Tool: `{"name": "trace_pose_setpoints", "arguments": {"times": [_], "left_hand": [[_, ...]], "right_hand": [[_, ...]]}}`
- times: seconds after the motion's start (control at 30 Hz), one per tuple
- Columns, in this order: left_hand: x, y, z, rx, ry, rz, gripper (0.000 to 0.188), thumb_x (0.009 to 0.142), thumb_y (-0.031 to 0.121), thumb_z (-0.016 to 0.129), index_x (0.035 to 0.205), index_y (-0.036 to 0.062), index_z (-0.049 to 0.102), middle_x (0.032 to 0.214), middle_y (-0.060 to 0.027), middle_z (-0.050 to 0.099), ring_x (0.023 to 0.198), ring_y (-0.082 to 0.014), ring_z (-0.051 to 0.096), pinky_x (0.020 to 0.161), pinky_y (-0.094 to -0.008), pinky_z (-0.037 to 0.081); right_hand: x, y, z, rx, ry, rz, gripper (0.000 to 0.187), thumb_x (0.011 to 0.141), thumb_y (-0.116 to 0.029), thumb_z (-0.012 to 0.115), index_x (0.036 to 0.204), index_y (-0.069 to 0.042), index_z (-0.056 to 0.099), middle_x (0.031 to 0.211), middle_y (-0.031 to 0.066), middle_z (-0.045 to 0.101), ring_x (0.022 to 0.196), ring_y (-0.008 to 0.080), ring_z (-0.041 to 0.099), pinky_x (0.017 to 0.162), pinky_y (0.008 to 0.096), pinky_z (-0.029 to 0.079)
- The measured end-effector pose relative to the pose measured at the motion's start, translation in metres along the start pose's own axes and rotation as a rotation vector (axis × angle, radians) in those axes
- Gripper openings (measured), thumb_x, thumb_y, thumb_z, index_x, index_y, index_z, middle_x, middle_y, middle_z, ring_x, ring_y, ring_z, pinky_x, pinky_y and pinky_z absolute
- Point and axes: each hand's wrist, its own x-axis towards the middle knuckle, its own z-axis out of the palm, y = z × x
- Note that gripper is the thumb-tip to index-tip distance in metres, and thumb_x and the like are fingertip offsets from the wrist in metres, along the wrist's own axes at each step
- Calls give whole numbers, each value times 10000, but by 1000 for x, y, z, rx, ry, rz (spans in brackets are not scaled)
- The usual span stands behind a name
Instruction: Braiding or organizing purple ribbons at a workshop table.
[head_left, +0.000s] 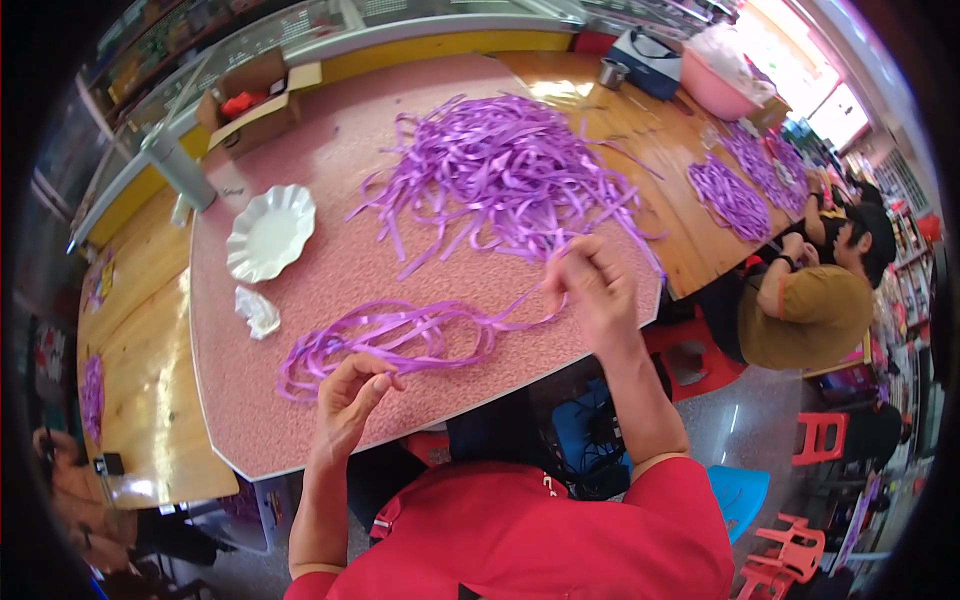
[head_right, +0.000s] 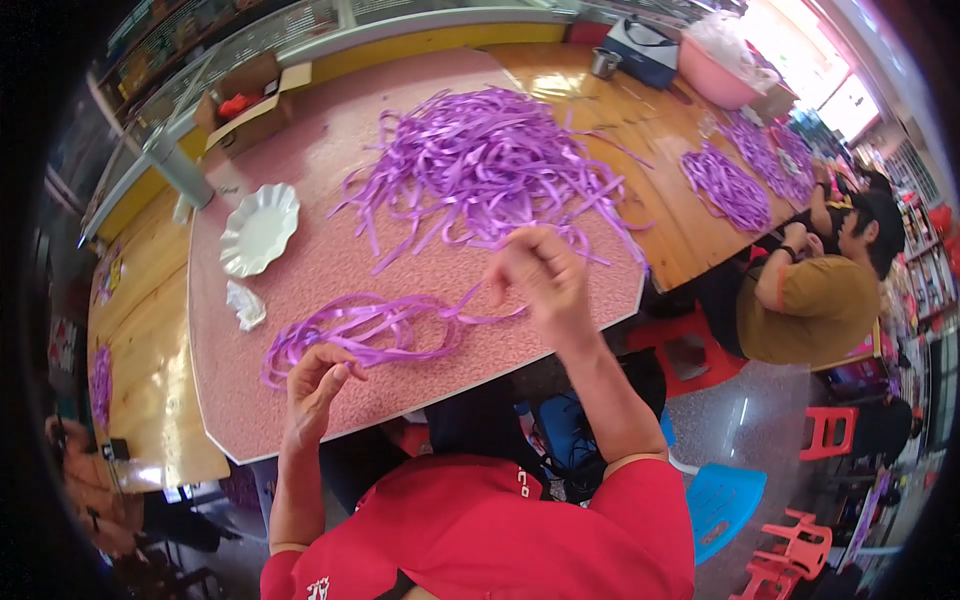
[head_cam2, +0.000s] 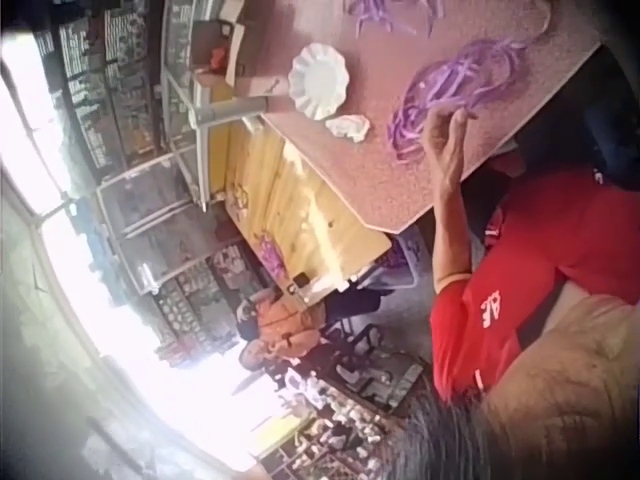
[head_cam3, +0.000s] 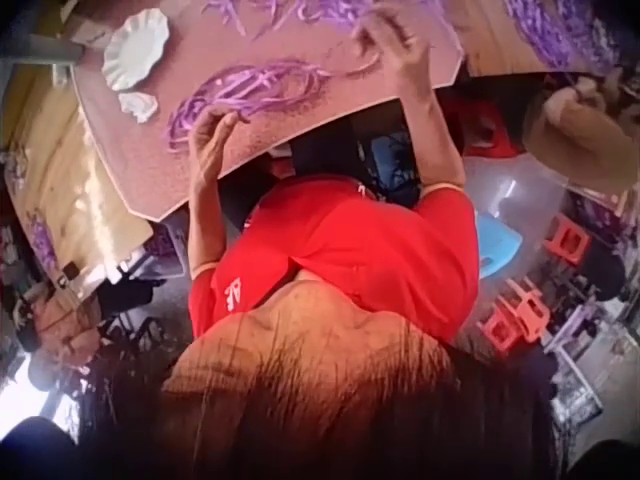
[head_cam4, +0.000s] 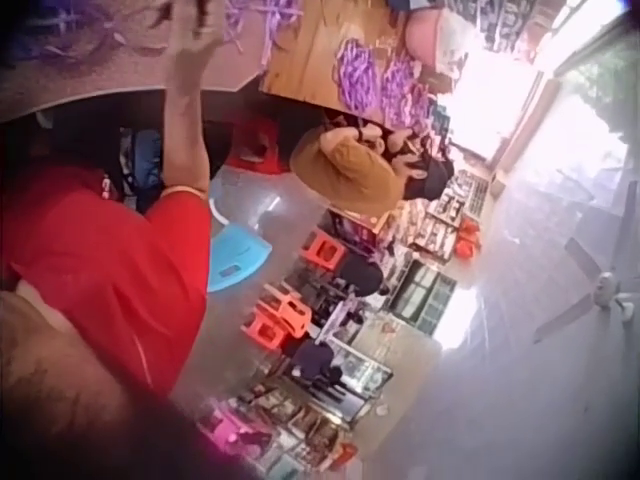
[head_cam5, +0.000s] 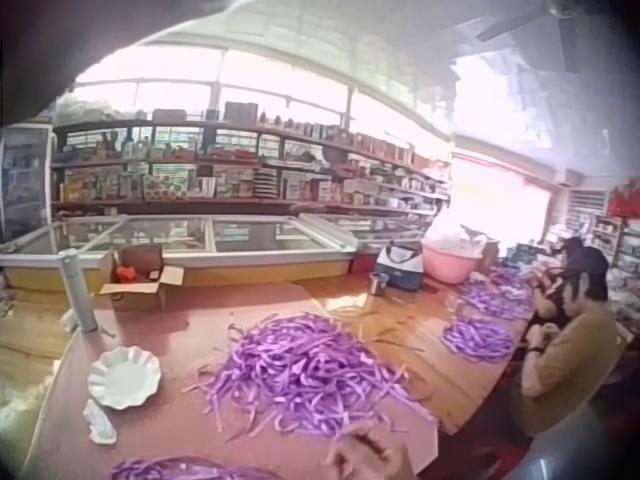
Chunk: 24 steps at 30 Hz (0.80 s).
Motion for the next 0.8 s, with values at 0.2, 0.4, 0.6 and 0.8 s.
{"name": "trace_pose_setpoints", "arguments": {"times": [0.2, 0.4, 0.6, 0.8], "left_hand": [[5, -5, 3, -21, -8, -89, 165, 980, 189, 673, 1015, 34, 633, 885, -53, 681, 867, -158, 658, 853, -309, 495], [9, -15, 2, -17, -35, -137, 180, 980, 163, 683, 1075, 14, 650, 934, -53, 681, 901, -140, 651, 848, -293, 501], [14, -13, 16, -31, -83, -182, 158, 969, 137, 695, 1073, 25, 656, 962, -34, 663, 892, -121, 640, 820, -270, 500], [34, -8, 52, -89, -177, -224, 164, 933, 35, 713, 1087, 35, 654, 1009, -1, 643, 905, -99, 634, 799, -239, 495]], "right_hand": [[11, 17, -155, -462, 490, 174, 183, 990, -162, 658, 1096, -15, 677, 790, 21, 642, 635, 47, 561, 573, 206, 443], [4, 57, -195, -898, 344, 214, 328, 927, -212, 738, 1133, 39, 690, 879, 51, 706, 770, 113, 652, 675, 253, 506], [22, 61, -183, -1440, 229, 165, 322, 874, -237, 745, 1138, -55, 714, 849, 123, 709, 777, 168, 694, 721, 321, 531], [17, -9, -154, -601, 271, 265, 143, 920, -110, 693, 1005, 2, 717, 773, 17, 653, 650, 93, 590, 611, 244, 472]]}}
